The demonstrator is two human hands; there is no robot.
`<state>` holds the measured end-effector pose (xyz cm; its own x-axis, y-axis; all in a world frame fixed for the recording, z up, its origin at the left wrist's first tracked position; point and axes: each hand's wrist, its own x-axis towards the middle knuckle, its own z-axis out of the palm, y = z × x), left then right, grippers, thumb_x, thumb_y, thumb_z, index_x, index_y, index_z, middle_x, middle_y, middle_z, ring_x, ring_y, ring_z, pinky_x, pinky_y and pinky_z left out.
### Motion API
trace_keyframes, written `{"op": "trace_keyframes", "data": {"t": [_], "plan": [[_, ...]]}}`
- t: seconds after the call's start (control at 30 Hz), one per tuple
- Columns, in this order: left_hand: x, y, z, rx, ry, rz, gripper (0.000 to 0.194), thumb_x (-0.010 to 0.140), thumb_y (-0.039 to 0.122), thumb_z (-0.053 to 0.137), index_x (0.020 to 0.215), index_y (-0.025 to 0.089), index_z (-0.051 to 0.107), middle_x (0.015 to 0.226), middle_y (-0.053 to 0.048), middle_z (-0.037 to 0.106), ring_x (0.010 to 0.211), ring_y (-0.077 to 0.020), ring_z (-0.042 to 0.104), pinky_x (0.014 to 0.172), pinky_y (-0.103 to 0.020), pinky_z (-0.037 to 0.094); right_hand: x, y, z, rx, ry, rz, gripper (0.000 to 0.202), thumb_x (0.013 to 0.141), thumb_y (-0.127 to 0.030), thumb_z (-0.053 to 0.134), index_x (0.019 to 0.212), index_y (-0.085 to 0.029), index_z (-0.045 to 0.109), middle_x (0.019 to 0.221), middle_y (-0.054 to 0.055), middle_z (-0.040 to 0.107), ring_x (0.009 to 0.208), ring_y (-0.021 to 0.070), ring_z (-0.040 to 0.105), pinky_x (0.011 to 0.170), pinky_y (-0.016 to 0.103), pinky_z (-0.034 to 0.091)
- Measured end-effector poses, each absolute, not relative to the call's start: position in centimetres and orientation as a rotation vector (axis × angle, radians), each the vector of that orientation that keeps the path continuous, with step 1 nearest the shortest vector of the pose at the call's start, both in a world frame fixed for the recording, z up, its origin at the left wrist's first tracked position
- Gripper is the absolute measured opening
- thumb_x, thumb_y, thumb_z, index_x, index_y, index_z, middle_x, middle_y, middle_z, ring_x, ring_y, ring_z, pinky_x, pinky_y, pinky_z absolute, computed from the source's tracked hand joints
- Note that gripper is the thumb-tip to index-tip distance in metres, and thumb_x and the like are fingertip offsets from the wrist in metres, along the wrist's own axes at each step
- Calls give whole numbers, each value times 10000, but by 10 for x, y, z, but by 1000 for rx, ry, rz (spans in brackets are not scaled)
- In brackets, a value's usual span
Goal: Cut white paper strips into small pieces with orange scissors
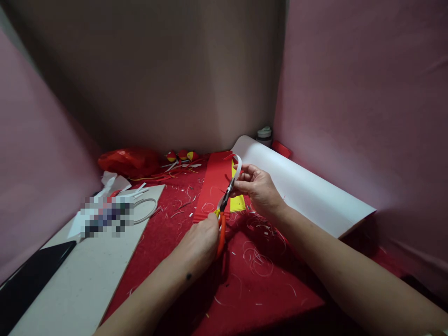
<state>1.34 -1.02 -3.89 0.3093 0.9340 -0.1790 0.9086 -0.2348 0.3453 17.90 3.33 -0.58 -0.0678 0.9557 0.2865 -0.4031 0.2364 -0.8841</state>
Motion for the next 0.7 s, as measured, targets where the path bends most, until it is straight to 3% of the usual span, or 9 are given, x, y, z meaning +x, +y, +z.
{"op": "trace_keyframes", "data": {"t": [0.33, 0.7], "plan": [[21, -14, -25, 2283, 1693, 47, 343, 733, 472, 435, 909, 181, 475, 726, -86, 630, 651, -232, 598, 527, -293, 354, 180, 34, -8, -678, -1104, 1254, 331, 574, -92, 580, 896, -160, 540, 588, -47, 574, 488, 105, 580, 522, 278, 519], [20, -12, -27, 2239, 1683, 27, 261, 768, 429, 397, 855, 195, 474, 725, -78, 627, 595, -189, 563, 510, -289, 328, 184, 33, 0, -742, -1096, 1236, 307, 565, -108, 587, 864, -157, 537, 611, -40, 538, 521, 106, 567, 548, 291, 516]]}}
